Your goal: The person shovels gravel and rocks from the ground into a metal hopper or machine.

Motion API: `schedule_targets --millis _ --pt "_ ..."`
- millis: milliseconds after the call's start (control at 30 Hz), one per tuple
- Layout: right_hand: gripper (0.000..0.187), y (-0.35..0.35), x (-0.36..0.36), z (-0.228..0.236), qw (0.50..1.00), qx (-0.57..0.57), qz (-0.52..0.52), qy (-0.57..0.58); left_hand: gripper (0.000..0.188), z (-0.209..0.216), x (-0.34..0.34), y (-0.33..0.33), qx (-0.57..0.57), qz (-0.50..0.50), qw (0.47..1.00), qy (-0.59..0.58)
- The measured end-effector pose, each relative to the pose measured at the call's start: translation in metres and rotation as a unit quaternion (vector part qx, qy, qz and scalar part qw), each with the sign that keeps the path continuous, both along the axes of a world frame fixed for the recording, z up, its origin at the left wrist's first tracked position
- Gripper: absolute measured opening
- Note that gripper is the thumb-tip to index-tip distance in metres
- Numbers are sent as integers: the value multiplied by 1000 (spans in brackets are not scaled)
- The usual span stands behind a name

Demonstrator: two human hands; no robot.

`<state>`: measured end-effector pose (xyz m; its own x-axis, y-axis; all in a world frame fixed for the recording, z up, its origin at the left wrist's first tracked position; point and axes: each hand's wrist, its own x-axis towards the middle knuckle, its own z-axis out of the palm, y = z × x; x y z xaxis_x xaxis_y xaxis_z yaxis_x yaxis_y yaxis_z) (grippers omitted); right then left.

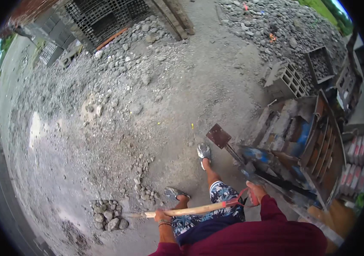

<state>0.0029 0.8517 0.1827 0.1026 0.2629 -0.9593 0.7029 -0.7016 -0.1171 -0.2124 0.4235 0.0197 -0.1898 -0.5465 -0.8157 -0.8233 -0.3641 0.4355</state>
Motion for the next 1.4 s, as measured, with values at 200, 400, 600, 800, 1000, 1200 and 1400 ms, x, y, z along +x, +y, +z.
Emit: schedule_targets --millis 200,400,600,800,1000,1200,1400 --pt "49 -32 129 -13 977 -40 -206 -31 20 18 -34 99 -91 -235 966 57" --pt "45 -94 174 -33 830 -65 -538 135 26 76 -90 420 103 -564 802 169" --pt "33 83 -40 55 681 -11 -625 381 36 198 -92 786 168 -740 515 399" --pt "33 54 17 119 671 -37 -589 448 49 234 14 746 200 -736 545 348" --pt "45 48 59 136 922 227 -232 210 56 112 11 544 176 -562 797 136" --pt "59 44 -78 199 818 378 310 304 48 97 -80 350 233 -146 957 86" --pt "51 -79 -263 213 435 150 654 601 34 48 -119 69 99 124 977 143"
